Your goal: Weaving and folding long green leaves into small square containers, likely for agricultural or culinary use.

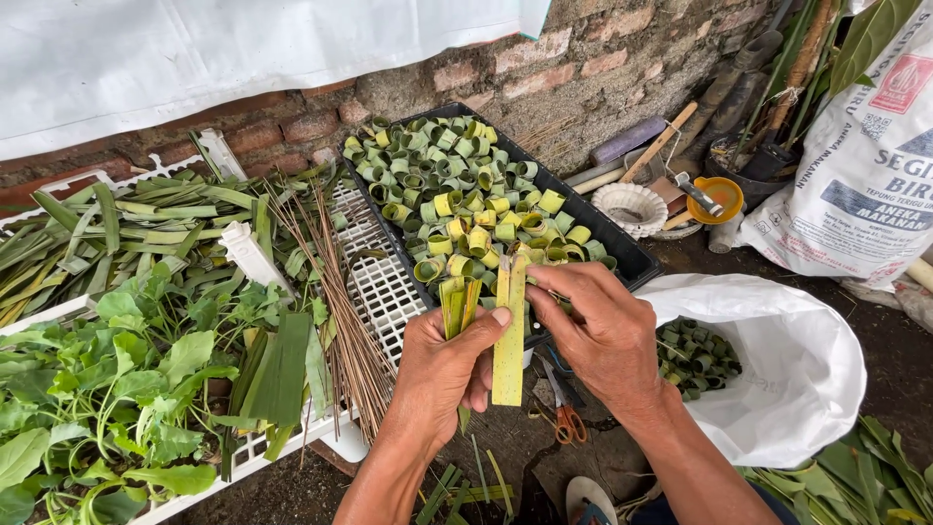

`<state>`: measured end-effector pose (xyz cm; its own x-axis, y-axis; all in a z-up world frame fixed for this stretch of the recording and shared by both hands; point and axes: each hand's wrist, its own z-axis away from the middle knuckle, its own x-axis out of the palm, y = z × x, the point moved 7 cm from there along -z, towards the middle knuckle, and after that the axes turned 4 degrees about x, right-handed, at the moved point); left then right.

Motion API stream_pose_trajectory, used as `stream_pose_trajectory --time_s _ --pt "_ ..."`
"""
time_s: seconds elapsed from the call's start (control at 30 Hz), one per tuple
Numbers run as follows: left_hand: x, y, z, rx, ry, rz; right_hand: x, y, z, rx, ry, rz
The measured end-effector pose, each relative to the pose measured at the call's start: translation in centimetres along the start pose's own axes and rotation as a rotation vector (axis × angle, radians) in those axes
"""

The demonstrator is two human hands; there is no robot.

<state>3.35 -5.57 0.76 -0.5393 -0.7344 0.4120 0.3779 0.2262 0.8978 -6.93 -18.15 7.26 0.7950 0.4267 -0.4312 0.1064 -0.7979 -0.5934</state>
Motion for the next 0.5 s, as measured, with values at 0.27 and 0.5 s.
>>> stream_pose_trajectory --time_s 0.27,0.5 --pt "0.59 -0.26 0.2 -0.038 -0.043 0.111 -0.13 0.33 0.42 -0.042 -0.029 -0.011" --pt "0.92 -0.75 0.2 -0.096 -0.057 0.111 -0.25 0.53 0.46 -0.067 -0.033 -0.008"
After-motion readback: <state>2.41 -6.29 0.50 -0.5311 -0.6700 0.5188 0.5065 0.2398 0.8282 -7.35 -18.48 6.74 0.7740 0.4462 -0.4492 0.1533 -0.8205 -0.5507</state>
